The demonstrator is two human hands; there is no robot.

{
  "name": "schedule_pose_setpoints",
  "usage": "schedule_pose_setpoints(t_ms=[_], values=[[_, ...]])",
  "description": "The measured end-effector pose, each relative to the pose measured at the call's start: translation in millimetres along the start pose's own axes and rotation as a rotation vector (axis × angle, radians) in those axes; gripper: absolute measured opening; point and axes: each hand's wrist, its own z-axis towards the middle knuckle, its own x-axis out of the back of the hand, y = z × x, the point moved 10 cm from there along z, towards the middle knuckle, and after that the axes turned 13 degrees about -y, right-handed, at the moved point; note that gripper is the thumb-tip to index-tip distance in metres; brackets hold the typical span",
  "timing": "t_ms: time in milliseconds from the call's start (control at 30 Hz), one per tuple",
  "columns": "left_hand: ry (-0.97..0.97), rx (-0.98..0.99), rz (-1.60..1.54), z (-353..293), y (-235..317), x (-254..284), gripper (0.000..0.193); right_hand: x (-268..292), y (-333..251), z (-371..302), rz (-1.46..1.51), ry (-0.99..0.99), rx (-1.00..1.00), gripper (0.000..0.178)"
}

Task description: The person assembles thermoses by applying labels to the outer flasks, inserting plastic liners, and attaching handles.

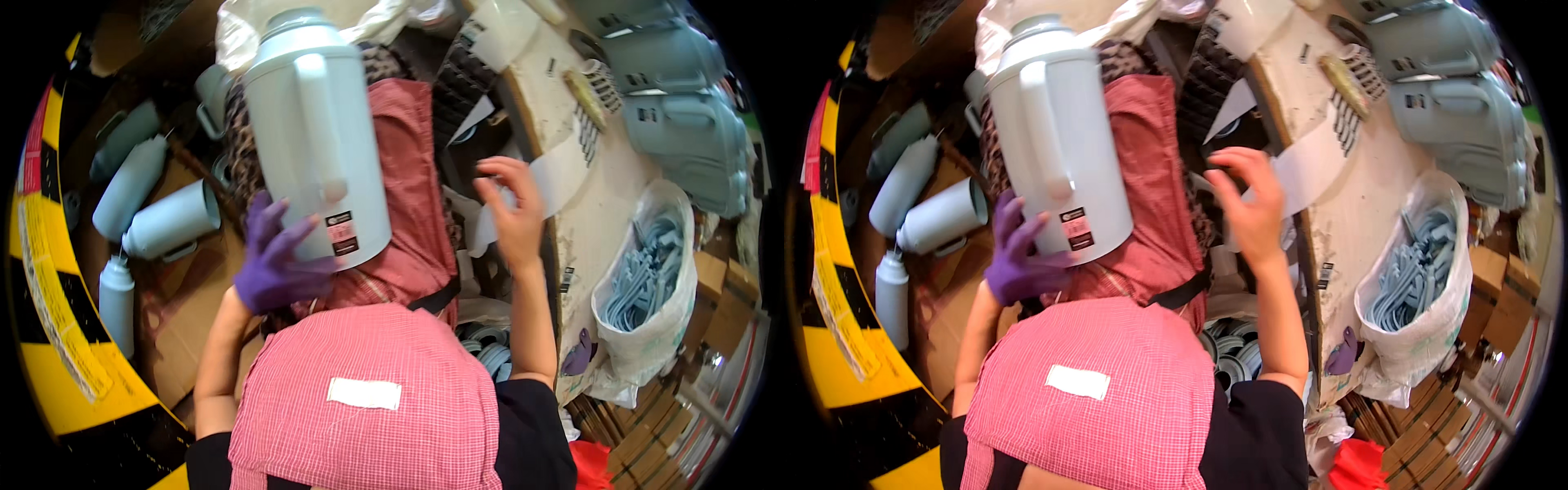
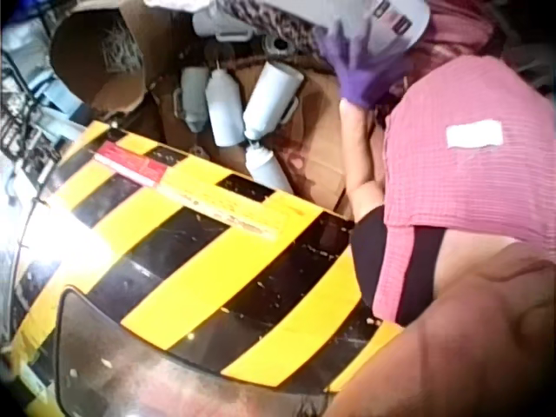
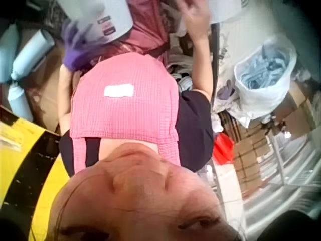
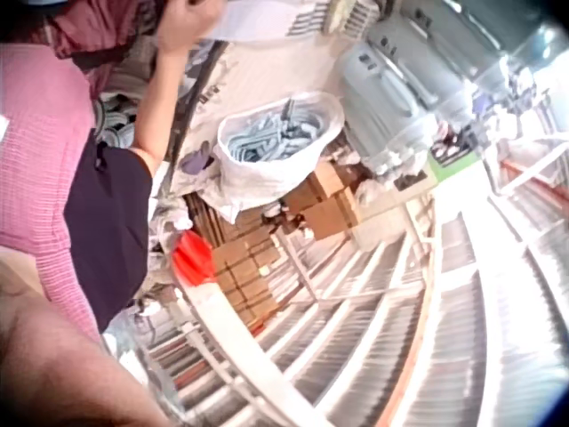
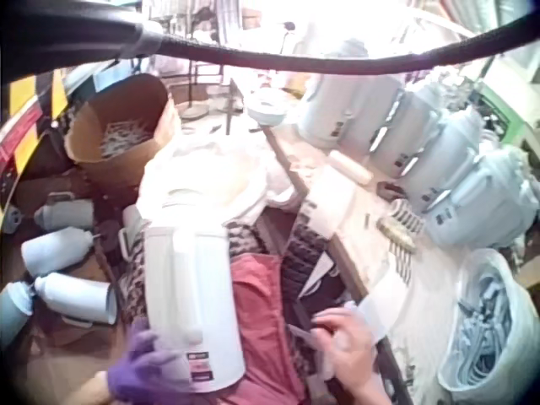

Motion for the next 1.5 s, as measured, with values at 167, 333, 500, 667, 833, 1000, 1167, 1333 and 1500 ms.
schedule_pose_setpoints(t_ms=[167, 333, 500, 667, 833, 1000, 1167, 1333, 1500], values=[[0.412, 0.239, -0.334, 78.7, -160.7, 79.4, 0.039, 186.2, 80.6, -26.4, -0.331, 0.441, -0.036, 0.019], [-0.018, 0.266, -0.558, 166.2, -281.1, 35.2, 0.042, 203.0, 143.0, 22.7, -0.338, 0.338, 0.002, 0.022], [-0.113, 0.242, -0.503, 163.2, -235.1, 87.2, 0.025, 198.2, 167.5, 32.9, -0.442, 0.229, -0.091, 0.022], [-0.396, 0.435, -0.711, 181.9, -135.6, 103.6, 0.023, 199.6, 158.4, 34.6, -0.47, 0.198, -0.156, 0.024], [-0.352, 0.202, -0.356, 210.2, -165.9, 98.1, 0.035, 193.5, 162.5, 40.6, -0.429, 0.286, -0.131, 0.02], [-0.442, 0.305, -0.063, 245.4, -171.5, 75.8, 0.033, 192.4, 165.7, 45.4, -0.276, 0.275, -0.167, 0.014], [-0.303, 0.592, 0.057, 239.5, -189.6, 54.8, 0.044, 193.1, 167.1, 45.1, -0.262, 0.243, -0.217, 0.014], [0.242, 0.41, -0.818, 196.7, -213.6, 35.1, 0.043, 195.6, 157.7, 43.1, -0.49, 0.273, -0.066, 0.018], [0.35, 0.335, -0.856, 154.1, -188.0, 54.5, 0.038, 203.9, 155.4, 30.9, -0.46, 0.266, -0.173, 0.013]])
